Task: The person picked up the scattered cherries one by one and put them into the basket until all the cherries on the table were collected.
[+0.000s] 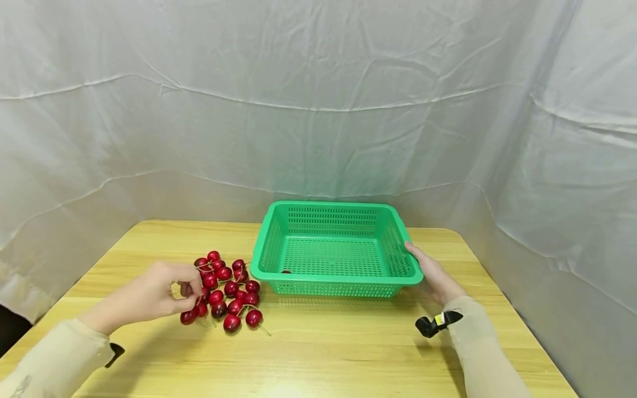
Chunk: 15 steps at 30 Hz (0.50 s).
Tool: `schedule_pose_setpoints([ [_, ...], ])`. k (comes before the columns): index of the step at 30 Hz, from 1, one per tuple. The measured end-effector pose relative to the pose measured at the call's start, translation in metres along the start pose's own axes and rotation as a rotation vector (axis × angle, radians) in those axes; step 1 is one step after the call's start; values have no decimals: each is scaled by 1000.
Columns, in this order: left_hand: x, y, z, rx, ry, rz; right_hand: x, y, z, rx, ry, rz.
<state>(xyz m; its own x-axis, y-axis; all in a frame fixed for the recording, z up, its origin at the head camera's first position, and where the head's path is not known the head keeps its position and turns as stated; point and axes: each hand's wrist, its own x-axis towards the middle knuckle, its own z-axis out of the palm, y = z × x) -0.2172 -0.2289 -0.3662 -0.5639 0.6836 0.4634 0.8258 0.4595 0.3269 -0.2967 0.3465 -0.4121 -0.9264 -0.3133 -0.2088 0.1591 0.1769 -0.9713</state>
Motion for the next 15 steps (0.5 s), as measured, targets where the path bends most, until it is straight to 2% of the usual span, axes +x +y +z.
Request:
schedule_pose_setpoints([
  [6,14,-7,0,-54,107,-53,1,0,0,4,-16,-3],
  [15,52,-13,2,-138,205,-196,-1,0,0,12,-10,-10],
])
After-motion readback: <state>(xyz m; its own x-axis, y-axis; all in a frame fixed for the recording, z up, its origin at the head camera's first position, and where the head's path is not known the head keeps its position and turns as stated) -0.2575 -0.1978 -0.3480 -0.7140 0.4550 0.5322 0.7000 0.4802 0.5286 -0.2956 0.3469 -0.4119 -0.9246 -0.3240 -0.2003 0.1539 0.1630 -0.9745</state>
